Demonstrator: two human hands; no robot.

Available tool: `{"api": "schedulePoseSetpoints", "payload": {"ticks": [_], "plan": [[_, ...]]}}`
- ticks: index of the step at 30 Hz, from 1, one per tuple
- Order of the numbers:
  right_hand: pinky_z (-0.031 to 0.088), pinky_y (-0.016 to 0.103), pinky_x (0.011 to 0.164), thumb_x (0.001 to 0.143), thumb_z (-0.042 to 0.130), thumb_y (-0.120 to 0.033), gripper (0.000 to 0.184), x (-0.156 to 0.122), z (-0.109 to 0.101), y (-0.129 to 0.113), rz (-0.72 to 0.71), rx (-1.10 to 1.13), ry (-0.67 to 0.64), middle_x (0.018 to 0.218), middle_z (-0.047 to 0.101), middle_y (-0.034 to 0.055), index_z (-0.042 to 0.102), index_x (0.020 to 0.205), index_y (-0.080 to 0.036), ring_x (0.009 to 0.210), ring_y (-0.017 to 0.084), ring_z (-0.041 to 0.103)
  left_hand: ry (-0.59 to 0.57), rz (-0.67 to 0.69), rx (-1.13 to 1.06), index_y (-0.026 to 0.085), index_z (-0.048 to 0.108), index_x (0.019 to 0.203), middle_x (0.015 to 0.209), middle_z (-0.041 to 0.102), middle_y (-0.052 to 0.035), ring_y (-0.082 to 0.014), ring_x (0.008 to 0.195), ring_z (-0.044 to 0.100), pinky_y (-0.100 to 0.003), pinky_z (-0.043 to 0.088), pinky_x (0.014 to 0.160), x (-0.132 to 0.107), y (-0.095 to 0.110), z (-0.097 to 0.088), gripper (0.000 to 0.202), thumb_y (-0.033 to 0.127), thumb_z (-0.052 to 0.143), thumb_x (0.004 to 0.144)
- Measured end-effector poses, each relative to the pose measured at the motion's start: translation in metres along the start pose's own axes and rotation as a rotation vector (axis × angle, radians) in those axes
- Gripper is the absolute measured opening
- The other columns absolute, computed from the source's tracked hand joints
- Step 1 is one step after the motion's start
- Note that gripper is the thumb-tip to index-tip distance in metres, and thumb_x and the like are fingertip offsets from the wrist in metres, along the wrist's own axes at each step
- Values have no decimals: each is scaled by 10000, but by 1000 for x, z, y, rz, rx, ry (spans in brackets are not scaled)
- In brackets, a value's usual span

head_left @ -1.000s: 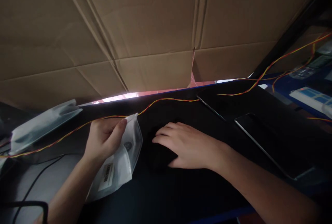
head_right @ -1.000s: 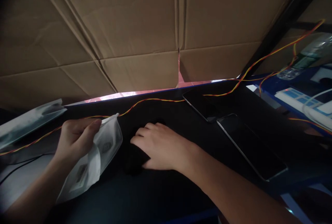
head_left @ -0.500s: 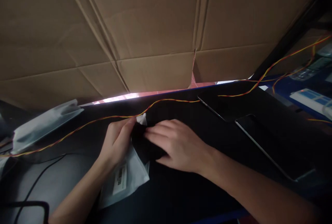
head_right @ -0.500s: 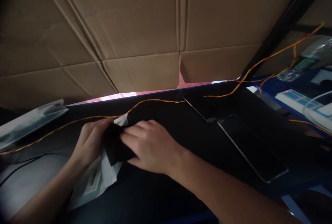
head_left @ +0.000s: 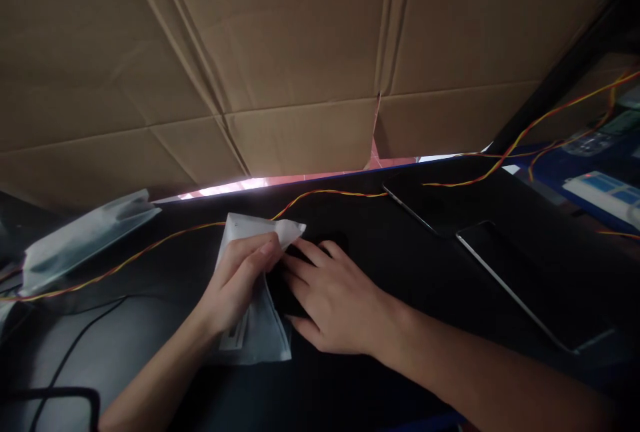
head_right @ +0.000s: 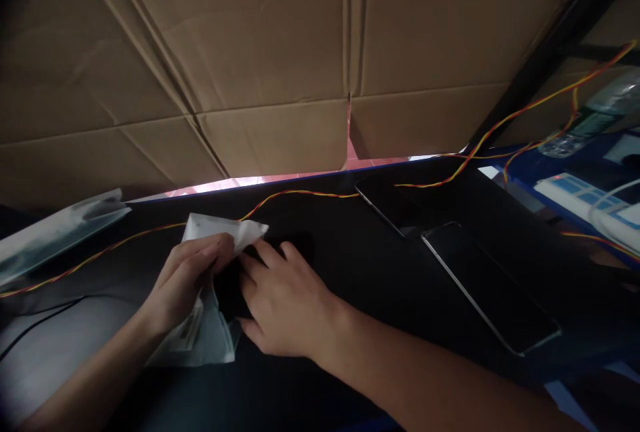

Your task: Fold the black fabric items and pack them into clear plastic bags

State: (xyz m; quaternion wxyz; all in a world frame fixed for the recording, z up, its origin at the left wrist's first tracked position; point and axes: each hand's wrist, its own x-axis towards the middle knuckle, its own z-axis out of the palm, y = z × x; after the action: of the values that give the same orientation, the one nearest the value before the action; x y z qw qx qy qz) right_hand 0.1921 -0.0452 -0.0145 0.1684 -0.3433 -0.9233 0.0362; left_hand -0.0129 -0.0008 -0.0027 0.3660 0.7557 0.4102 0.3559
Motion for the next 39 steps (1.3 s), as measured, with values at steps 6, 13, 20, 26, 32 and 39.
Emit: {"api": "schedulePoseSetpoints", "payload": {"ticks": [6, 13, 20, 26, 32, 39], "plan": [[425, 482, 1112, 1055, 553, -497, 523, -3, 0, -2, -239, 80, -46, 1353, 731, 176, 710, 1273, -49, 1381, 337, 507, 98, -87, -11, 223, 452, 700, 668, 438, 37, -149, 627, 405, -282, 356, 577, -1, 4, 14, 433, 425, 459, 1082], [423, 477, 1087, 975, 583, -243, 266, 1, -14, 9, -71, 453, -184, 1388, 726, 78, 699, 1211, -203, 1377, 277, 526, 63, -74, -46, 231, 518, 877, 763, 514, 29, -160, 684, 488, -275, 433, 625, -5, 17, 18, 284, 426, 486, 1079], [416, 518, 1067, 1013, 615, -280, 321, -2, -10, 11, -86, 247, -151, 1308, 757, 106, 691, 1308, -182, 1326, 320, 525, -308, 132, 354, 248, 629, 1417, 1485, 672, -102, -340, 1396, 607, -512, 499, 1168, 3, 7, -14, 420, 462, 527, 1071], [427, 422, 1048, 982, 631, -291, 169, -3, -5, 8, -230, 158, -142, 1006, 803, 64, 763, 973, -186, 1121, 251, 634, -510, 186, 380, 271, 299, 1703, 1782, 286, -91, -327, 1672, 180, -650, 128, 1351, -3, -12, -8, 662, 592, 354, 1127], [433, 515, 1101, 971, 616, -296, 258, -1, 13, -15, 30, 132, -28, 1216, 788, 168, 778, 1105, -147, 1238, 333, 621, -370, 216, 304, 316, 315, 1698, 1779, 312, -58, -333, 1668, 203, -650, 107, 1358, -8, 2, 10, 635, 605, 256, 1135], [486, 510, 1092, 1006, 586, -299, 328, -1, 8, -8, -163, 189, -42, 1281, 762, 159, 718, 1250, -126, 1241, 331, 640, -231, 138, 194, 302, 473, 1610, 1720, 435, -79, -365, 1602, 372, -622, 320, 1314, -11, 5, 13, 571, 582, 360, 1125]]}}
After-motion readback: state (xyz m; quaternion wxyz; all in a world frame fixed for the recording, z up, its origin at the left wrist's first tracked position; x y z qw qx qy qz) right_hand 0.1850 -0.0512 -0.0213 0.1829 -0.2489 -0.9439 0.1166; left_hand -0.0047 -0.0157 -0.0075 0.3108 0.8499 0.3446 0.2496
